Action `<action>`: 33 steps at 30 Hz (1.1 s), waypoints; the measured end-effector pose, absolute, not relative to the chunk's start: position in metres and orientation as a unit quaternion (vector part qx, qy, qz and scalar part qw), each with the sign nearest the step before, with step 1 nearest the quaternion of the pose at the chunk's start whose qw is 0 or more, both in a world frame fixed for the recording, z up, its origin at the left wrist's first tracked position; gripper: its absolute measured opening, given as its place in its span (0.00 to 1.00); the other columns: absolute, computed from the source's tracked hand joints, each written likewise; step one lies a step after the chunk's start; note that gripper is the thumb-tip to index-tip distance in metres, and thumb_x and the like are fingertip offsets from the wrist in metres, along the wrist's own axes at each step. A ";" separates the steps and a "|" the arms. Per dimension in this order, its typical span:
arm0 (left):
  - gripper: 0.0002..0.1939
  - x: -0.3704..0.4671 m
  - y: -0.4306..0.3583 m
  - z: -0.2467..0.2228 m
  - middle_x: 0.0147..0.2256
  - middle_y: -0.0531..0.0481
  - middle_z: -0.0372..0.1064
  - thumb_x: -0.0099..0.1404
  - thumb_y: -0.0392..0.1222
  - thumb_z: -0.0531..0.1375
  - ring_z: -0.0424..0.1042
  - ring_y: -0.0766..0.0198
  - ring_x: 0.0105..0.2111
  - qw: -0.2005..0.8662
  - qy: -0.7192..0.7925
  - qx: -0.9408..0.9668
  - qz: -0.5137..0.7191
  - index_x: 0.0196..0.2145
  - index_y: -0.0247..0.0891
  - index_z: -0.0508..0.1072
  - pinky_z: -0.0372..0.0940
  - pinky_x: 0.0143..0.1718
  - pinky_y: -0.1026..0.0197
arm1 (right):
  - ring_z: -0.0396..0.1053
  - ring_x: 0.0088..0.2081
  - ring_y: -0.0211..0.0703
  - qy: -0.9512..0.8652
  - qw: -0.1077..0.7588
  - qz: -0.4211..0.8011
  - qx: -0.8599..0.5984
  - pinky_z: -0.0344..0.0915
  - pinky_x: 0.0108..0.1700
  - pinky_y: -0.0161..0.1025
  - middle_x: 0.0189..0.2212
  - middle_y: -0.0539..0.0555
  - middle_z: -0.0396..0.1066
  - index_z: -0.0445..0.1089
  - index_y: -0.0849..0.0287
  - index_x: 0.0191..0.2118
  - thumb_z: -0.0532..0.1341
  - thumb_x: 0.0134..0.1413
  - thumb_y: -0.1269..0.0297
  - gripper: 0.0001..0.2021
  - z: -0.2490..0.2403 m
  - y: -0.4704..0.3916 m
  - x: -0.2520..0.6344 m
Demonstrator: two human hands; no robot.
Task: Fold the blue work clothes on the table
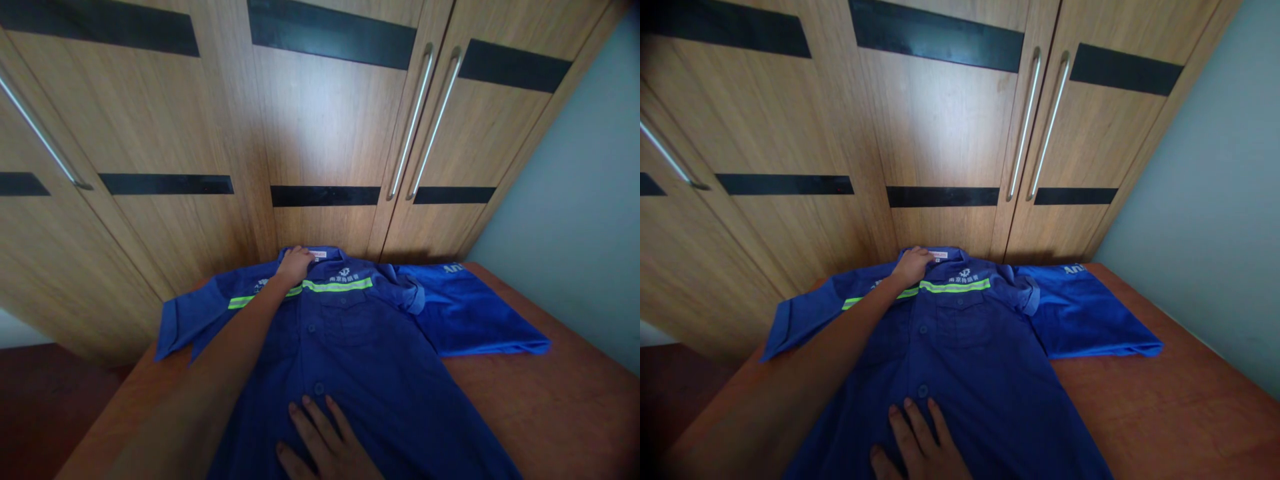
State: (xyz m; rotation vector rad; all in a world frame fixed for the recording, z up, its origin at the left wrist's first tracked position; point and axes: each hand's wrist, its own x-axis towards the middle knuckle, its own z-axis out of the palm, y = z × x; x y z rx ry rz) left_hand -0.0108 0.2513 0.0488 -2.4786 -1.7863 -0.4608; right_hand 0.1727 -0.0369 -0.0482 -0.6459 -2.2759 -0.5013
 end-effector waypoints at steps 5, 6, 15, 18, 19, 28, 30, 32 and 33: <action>0.15 -0.032 0.254 0.062 0.39 0.45 0.76 0.65 0.36 0.51 0.73 0.58 0.40 -0.033 -0.632 -0.756 -0.167 0.45 0.36 0.75 0.65 0.41 0.61 | 0.60 0.60 0.50 -0.900 0.311 -0.164 -0.257 0.55 0.62 0.53 0.57 0.55 0.67 0.63 0.49 0.56 0.56 0.63 0.56 0.16 -0.049 -0.040 0.174; 0.13 -0.031 0.252 0.061 0.37 0.46 0.76 0.65 0.40 0.54 0.74 0.58 0.38 -0.051 -0.632 -0.756 -0.159 0.43 0.36 0.76 0.65 0.38 0.62 | 0.61 0.60 0.50 -0.903 0.305 -0.159 -0.257 0.57 0.60 0.52 0.57 0.55 0.67 0.63 0.49 0.55 0.56 0.63 0.57 0.16 -0.048 -0.040 0.174; 0.18 0.005 0.247 0.017 0.49 0.43 0.69 0.66 0.46 0.60 0.71 0.56 0.45 -0.106 -0.657 -0.726 -0.174 0.51 0.37 0.69 0.67 0.46 0.49 | 0.63 0.58 0.49 -0.903 0.304 -0.157 -0.261 0.65 0.54 0.48 0.56 0.54 0.68 0.64 0.48 0.55 0.55 0.64 0.56 0.16 -0.043 -0.040 0.177; 0.17 -0.001 0.254 0.011 0.49 0.44 0.67 0.68 0.45 0.57 0.71 0.58 0.44 -0.115 -0.674 -0.702 -0.201 0.51 0.36 0.68 0.69 0.44 0.50 | 0.64 0.58 0.49 -0.902 0.308 -0.161 -0.257 0.65 0.55 0.48 0.56 0.54 0.68 0.64 0.48 0.55 0.55 0.64 0.57 0.16 -0.043 -0.040 0.177; 0.17 -0.004 0.255 0.010 0.49 0.44 0.68 0.68 0.45 0.58 0.71 0.58 0.43 -0.117 -0.674 -0.699 -0.206 0.51 0.36 0.68 0.70 0.43 0.51 | 0.64 0.58 0.49 -0.901 0.309 -0.161 -0.257 0.65 0.55 0.48 0.56 0.54 0.68 0.64 0.48 0.55 0.55 0.64 0.57 0.16 -0.043 -0.040 0.177; 0.15 -0.026 0.243 0.029 0.46 0.46 0.73 0.66 0.33 0.51 0.69 0.57 0.49 -0.012 -0.625 -0.754 -0.203 0.47 0.41 0.73 0.62 0.50 0.54 | 0.63 0.59 0.51 -0.916 0.276 -0.129 -0.259 0.63 0.56 0.51 0.56 0.55 0.67 0.62 0.49 0.56 0.54 0.65 0.58 0.15 -0.048 -0.040 0.176; 0.17 -0.030 0.241 0.032 0.47 0.43 0.72 0.61 0.32 0.55 0.66 0.51 0.51 0.027 -0.617 -0.765 -0.182 0.47 0.41 0.74 0.59 0.51 0.49 | 0.63 0.58 0.50 -0.913 0.285 -0.133 -0.261 0.65 0.55 0.50 0.56 0.55 0.68 0.63 0.48 0.55 0.54 0.65 0.58 0.15 -0.046 -0.040 0.176; 0.16 -0.035 0.238 0.034 0.44 0.42 0.73 0.58 0.31 0.59 0.65 0.47 0.50 0.055 -0.599 -0.784 -0.153 0.43 0.41 0.76 0.57 0.50 0.46 | 0.64 0.58 0.50 -0.912 0.288 -0.135 -0.260 0.65 0.55 0.50 0.56 0.54 0.67 0.63 0.48 0.55 0.54 0.65 0.58 0.14 -0.045 -0.039 0.176; 0.14 -0.037 0.237 0.034 0.42 0.42 0.74 0.57 0.31 0.59 0.65 0.47 0.49 0.067 -0.586 -0.795 -0.140 0.41 0.41 0.76 0.56 0.50 0.46 | 0.64 0.58 0.50 -0.913 0.286 -0.135 -0.258 0.65 0.55 0.50 0.56 0.54 0.67 0.63 0.48 0.55 0.54 0.65 0.57 0.15 -0.045 -0.039 0.177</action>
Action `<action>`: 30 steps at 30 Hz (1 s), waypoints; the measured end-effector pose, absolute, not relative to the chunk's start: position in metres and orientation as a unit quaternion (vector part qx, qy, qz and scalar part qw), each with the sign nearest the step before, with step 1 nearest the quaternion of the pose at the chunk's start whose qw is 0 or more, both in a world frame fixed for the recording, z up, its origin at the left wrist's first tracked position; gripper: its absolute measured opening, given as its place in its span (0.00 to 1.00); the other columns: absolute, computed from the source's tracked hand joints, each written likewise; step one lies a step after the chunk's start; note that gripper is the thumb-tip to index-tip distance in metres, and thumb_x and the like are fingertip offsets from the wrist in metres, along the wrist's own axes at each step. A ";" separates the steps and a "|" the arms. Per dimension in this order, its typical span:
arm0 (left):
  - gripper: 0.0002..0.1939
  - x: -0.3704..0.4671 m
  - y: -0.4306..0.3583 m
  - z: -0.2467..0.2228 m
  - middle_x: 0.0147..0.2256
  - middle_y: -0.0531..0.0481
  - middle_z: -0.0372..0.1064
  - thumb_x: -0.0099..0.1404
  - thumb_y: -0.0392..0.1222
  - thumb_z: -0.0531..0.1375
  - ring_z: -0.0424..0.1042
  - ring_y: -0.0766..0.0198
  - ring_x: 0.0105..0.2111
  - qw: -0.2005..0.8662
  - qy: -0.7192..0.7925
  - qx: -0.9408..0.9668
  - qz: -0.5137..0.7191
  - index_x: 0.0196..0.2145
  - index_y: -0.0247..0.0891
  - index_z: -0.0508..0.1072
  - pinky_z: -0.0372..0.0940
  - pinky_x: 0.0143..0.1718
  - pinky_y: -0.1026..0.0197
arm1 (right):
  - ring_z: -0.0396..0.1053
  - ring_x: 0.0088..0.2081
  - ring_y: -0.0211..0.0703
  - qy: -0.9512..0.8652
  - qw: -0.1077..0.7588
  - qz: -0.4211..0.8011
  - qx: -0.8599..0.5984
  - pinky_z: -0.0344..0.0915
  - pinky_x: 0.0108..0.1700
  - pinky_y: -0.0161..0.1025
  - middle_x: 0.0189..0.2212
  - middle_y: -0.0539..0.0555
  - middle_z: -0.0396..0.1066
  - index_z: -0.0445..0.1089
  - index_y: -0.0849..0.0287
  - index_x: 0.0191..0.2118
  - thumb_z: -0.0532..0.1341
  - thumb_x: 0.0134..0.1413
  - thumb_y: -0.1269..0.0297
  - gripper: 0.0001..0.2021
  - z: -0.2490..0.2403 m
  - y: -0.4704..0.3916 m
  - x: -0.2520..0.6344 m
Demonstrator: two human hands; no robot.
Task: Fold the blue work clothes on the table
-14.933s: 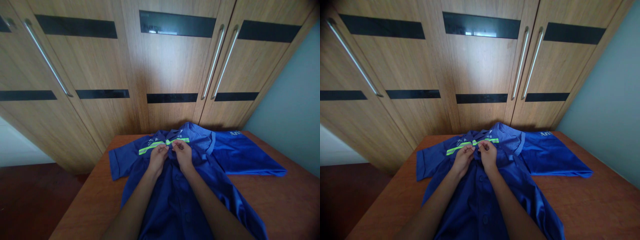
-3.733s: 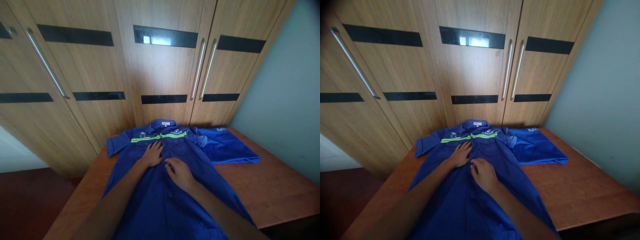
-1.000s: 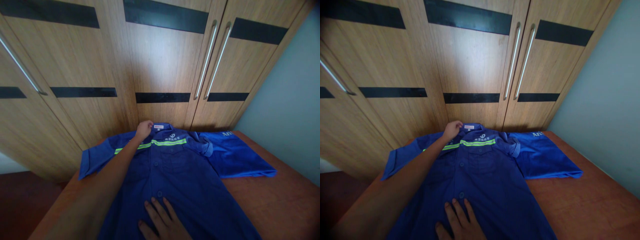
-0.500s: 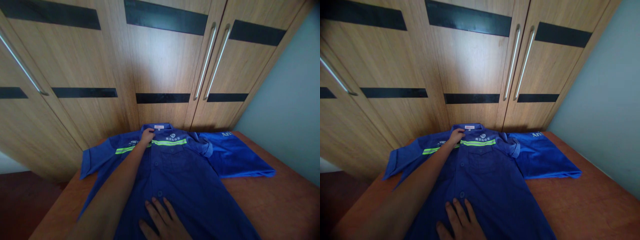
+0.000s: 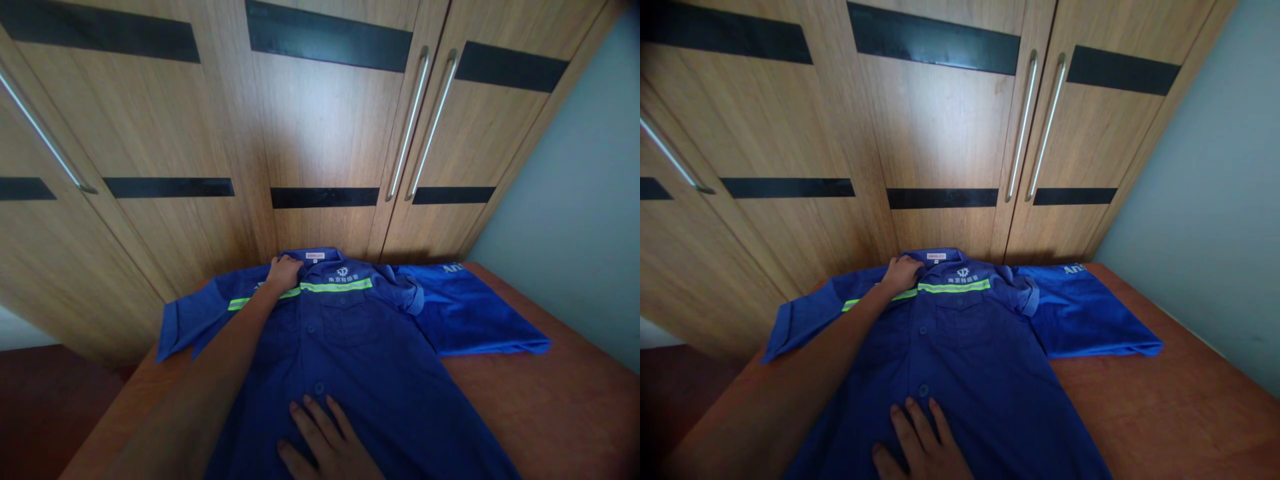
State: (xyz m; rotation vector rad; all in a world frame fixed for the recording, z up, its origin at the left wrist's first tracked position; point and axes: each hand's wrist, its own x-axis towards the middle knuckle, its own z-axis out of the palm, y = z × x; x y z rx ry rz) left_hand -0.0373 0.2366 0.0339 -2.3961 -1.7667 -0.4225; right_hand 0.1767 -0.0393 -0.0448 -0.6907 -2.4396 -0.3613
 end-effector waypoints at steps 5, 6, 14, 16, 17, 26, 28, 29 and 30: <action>0.14 -0.046 0.224 0.037 0.43 0.41 0.71 0.65 0.32 0.52 0.62 0.51 0.50 0.123 -0.514 -0.842 -0.106 0.40 0.42 0.76 0.53 0.50 0.48 | 0.62 0.59 0.49 -0.923 0.262 -0.122 -0.255 0.61 0.58 0.50 0.57 0.54 0.66 0.62 0.48 0.56 0.54 0.65 0.57 0.16 -0.046 -0.039 0.177; 0.14 -0.048 0.221 0.038 0.43 0.41 0.71 0.66 0.33 0.51 0.62 0.52 0.50 0.129 -0.499 -0.851 -0.098 0.41 0.42 0.76 0.53 0.50 0.49 | 0.62 0.59 0.49 -0.924 0.257 -0.119 -0.256 0.60 0.58 0.50 0.57 0.54 0.66 0.63 0.48 0.56 0.54 0.65 0.58 0.16 -0.046 -0.039 0.177; 0.17 -0.070 0.210 0.039 0.41 0.42 0.70 0.66 0.31 0.52 0.65 0.53 0.47 0.139 -0.440 -0.887 -0.033 0.47 0.44 0.74 0.54 0.49 0.52 | 0.60 0.60 0.48 -0.936 0.212 -0.074 -0.269 0.57 0.61 0.50 0.61 0.53 0.62 0.61 0.47 0.59 0.52 0.66 0.57 0.17 -0.040 -0.037 0.188; 0.18 -0.070 0.208 0.038 0.45 0.43 0.70 0.66 0.31 0.52 0.64 0.53 0.49 0.131 -0.430 -0.893 -0.025 0.49 0.47 0.73 0.54 0.50 0.52 | 0.59 0.61 0.49 -0.940 0.199 -0.064 -0.271 0.55 0.62 0.51 0.61 0.54 0.61 0.61 0.47 0.59 0.52 0.66 0.57 0.17 -0.039 -0.036 0.189; 0.19 -0.069 0.206 0.038 0.48 0.44 0.69 0.66 0.31 0.52 0.63 0.54 0.51 0.127 -0.425 -0.896 -0.021 0.49 0.48 0.72 0.54 0.51 0.52 | 0.59 0.61 0.50 -0.940 0.197 -0.062 -0.271 0.54 0.62 0.52 0.61 0.54 0.61 0.61 0.47 0.59 0.52 0.66 0.56 0.18 -0.039 -0.037 0.190; 0.24 -0.054 0.195 0.038 0.55 0.50 0.68 0.57 0.27 0.55 0.63 0.57 0.55 0.056 -0.423 -0.904 -0.019 0.48 0.48 0.73 0.57 0.52 0.55 | 0.51 0.65 0.53 -0.953 0.168 -0.015 -0.252 0.53 0.63 0.52 0.66 0.57 0.50 0.52 0.49 0.65 0.55 0.61 0.47 0.30 -0.031 -0.037 0.200; 0.25 -0.057 0.190 0.040 0.58 0.52 0.65 0.58 0.27 0.53 0.61 0.57 0.58 0.053 -0.446 -0.893 -0.032 0.48 0.49 0.73 0.57 0.54 0.55 | 0.48 0.66 0.54 -0.958 0.147 0.025 -0.244 0.51 0.64 0.53 0.67 0.58 0.46 0.49 0.51 0.66 0.55 0.59 0.44 0.34 -0.022 -0.035 0.203; 0.26 -0.060 0.186 0.039 0.60 0.52 0.62 0.59 0.27 0.52 0.59 0.56 0.59 0.054 -0.464 -0.883 -0.042 0.51 0.48 0.72 0.57 0.55 0.54 | 0.47 0.66 0.54 -0.959 0.137 0.046 -0.244 0.49 0.64 0.53 0.68 0.58 0.45 0.49 0.52 0.67 0.56 0.58 0.44 0.35 -0.015 -0.034 0.205; 0.27 -0.062 0.181 0.038 0.62 0.51 0.58 0.60 0.27 0.51 0.58 0.56 0.60 0.056 -0.484 -0.872 -0.052 0.54 0.47 0.69 0.56 0.56 0.53 | 0.45 0.67 0.55 -0.958 0.127 0.068 -0.248 0.47 0.65 0.54 0.68 0.58 0.43 0.48 0.52 0.67 0.57 0.58 0.44 0.36 -0.009 -0.033 0.206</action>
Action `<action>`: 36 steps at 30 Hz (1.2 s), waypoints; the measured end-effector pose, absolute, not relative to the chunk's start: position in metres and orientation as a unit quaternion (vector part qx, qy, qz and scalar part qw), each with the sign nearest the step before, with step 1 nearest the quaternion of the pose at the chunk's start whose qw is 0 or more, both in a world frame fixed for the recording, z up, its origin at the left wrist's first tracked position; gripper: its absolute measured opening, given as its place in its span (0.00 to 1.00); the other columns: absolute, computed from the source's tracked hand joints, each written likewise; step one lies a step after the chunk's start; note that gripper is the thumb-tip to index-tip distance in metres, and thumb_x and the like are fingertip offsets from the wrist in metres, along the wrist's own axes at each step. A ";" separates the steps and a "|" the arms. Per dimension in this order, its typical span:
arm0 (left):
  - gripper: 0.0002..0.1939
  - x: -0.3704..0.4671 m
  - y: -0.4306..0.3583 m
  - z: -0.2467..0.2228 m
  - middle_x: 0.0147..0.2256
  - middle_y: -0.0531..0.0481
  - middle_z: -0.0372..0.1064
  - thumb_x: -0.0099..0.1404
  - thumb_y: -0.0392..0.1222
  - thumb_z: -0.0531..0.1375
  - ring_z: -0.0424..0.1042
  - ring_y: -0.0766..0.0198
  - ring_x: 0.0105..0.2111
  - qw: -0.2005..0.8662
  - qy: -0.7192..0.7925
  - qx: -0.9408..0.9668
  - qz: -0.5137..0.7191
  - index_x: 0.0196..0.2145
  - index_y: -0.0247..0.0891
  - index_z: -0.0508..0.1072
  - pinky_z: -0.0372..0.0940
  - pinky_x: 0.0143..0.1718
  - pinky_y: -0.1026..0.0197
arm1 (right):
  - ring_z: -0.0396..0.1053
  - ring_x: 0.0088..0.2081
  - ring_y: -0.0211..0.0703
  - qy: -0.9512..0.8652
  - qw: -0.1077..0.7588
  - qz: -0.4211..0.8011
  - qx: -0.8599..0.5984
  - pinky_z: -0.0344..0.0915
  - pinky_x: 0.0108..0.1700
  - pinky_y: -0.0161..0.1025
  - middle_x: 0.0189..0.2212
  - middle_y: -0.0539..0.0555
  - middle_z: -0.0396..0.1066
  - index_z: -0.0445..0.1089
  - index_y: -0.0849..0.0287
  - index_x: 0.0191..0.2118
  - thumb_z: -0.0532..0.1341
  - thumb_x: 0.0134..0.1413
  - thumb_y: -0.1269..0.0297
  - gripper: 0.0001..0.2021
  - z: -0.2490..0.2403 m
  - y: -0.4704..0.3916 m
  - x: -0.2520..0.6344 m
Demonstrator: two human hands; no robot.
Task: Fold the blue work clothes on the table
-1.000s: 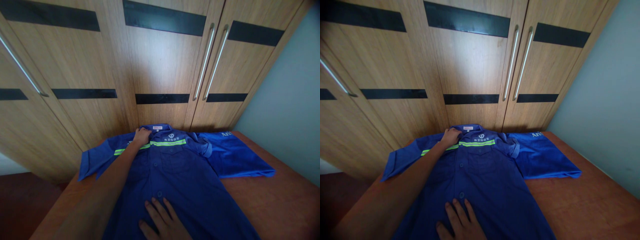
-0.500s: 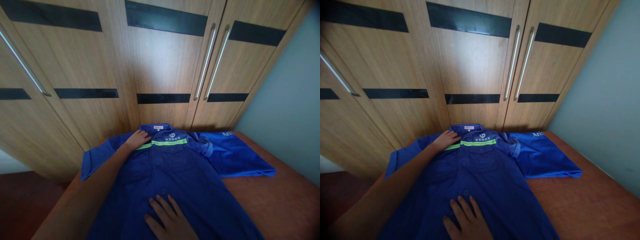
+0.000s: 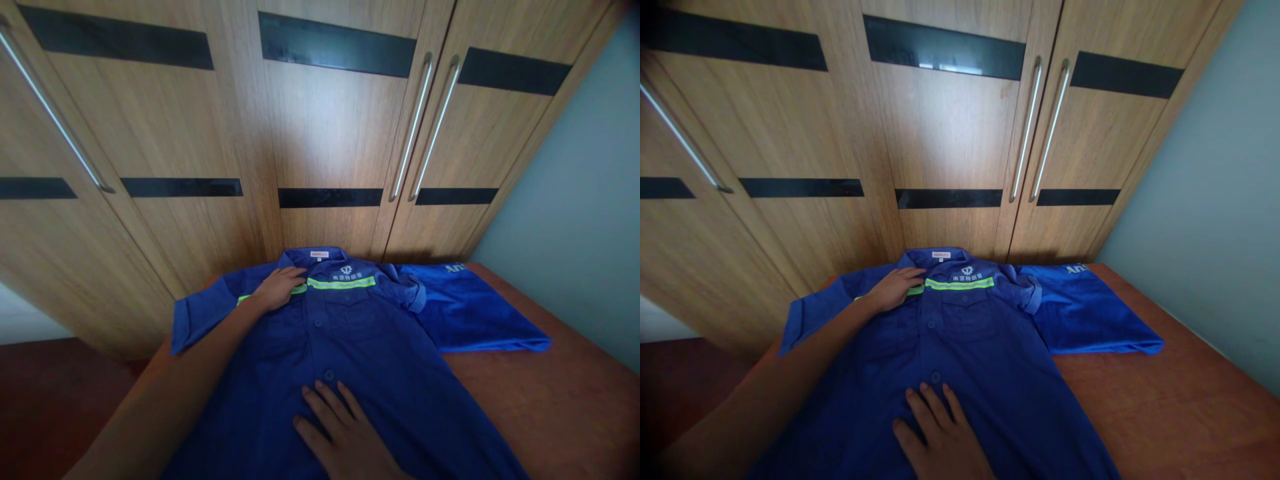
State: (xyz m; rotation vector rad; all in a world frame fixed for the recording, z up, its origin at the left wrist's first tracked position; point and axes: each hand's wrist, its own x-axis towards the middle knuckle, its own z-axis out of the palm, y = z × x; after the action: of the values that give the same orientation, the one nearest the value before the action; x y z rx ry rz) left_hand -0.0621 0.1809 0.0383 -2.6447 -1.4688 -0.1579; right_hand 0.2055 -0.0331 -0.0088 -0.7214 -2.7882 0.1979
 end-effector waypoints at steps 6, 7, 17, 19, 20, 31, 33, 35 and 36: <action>0.23 -0.081 0.138 0.016 0.60 0.37 0.61 0.70 0.46 0.46 0.62 0.49 0.58 0.040 -0.589 -0.805 -0.059 0.58 0.36 0.66 0.57 0.57 0.47 | 0.37 0.68 0.55 -0.946 0.090 0.151 -0.273 0.38 0.66 0.56 0.69 0.58 0.36 0.45 0.53 0.68 0.59 0.57 0.51 0.37 0.015 -0.034 0.206; 0.25 -0.085 0.132 0.012 0.61 0.38 0.59 0.70 0.50 0.46 0.60 0.47 0.60 0.036 -0.596 -0.801 -0.053 0.59 0.37 0.65 0.56 0.58 0.44 | 0.37 0.68 0.56 -0.947 0.089 0.153 -0.267 0.39 0.66 0.57 0.69 0.59 0.36 0.45 0.53 0.68 0.58 0.58 0.50 0.37 0.015 -0.037 0.206; 0.24 -0.071 0.133 0.025 0.65 0.41 0.51 0.70 0.48 0.48 0.48 0.46 0.65 0.017 -0.596 -0.801 -0.044 0.61 0.40 0.63 0.43 0.62 0.38 | 0.61 0.60 0.45 -0.885 0.201 0.226 -0.354 0.56 0.61 0.42 0.60 0.59 0.62 0.59 0.60 0.62 0.45 0.67 0.57 0.23 0.043 0.012 0.196; 0.23 -0.053 0.123 0.029 0.65 0.38 0.52 0.69 0.42 0.47 0.49 0.48 0.65 0.031 -0.605 -0.794 -0.059 0.59 0.35 0.64 0.44 0.63 0.43 | 0.54 0.63 0.48 -0.888 0.201 0.164 -0.379 0.52 0.64 0.45 0.64 0.62 0.56 0.61 0.65 0.61 0.46 0.66 0.61 0.23 0.041 0.044 0.184; 0.23 -0.045 0.115 0.029 0.64 0.37 0.52 0.69 0.40 0.47 0.50 0.50 0.64 0.034 -0.607 -0.791 -0.063 0.59 0.33 0.64 0.45 0.63 0.45 | 0.51 0.65 0.49 -0.895 0.189 0.139 -0.379 0.49 0.65 0.46 0.65 0.62 0.53 0.60 0.67 0.62 0.47 0.65 0.61 0.24 0.037 0.058 0.178; 0.28 -0.048 0.043 0.015 0.67 0.44 0.45 0.71 0.54 0.45 0.45 0.50 0.66 0.000 -0.617 -0.786 -0.043 0.64 0.43 0.57 0.44 0.64 0.42 | 0.42 0.67 0.54 -0.883 0.112 0.093 -0.445 0.39 0.66 0.54 0.67 0.58 0.47 0.54 0.59 0.66 0.45 0.64 0.46 0.31 0.005 0.092 0.177; 0.29 -0.041 0.032 0.022 0.67 0.42 0.46 0.70 0.56 0.46 0.46 0.47 0.66 -0.007 -0.637 -0.770 -0.039 0.64 0.43 0.57 0.45 0.63 0.39 | 0.40 0.68 0.55 -0.884 0.105 0.093 -0.447 0.37 0.66 0.55 0.68 0.59 0.45 0.53 0.60 0.66 0.45 0.64 0.47 0.31 0.008 0.085 0.179; 0.31 -0.037 0.011 0.026 0.67 0.41 0.45 0.69 0.59 0.46 0.46 0.45 0.66 -0.014 -0.641 -0.766 -0.040 0.65 0.44 0.56 0.46 0.62 0.37 | 0.37 0.68 0.55 -0.886 0.111 0.092 -0.440 0.37 0.66 0.55 0.69 0.59 0.41 0.51 0.59 0.67 0.46 0.64 0.46 0.31 0.010 0.072 0.184; 0.32 -0.038 -0.002 0.027 0.67 0.43 0.44 0.68 0.61 0.46 0.45 0.45 0.66 -0.017 -0.637 -0.769 -0.043 0.65 0.46 0.54 0.46 0.62 0.37 | 0.36 0.68 0.55 -0.889 0.117 0.094 -0.433 0.37 0.66 0.55 0.69 0.59 0.39 0.50 0.58 0.67 0.46 0.64 0.46 0.32 0.010 0.064 0.189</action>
State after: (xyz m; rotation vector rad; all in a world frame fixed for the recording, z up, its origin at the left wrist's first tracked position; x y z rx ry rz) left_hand -0.0380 -0.0025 0.0266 -2.4426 -2.0233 -0.1364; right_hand 0.1892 0.0636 0.0102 -1.2685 -2.6015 0.2764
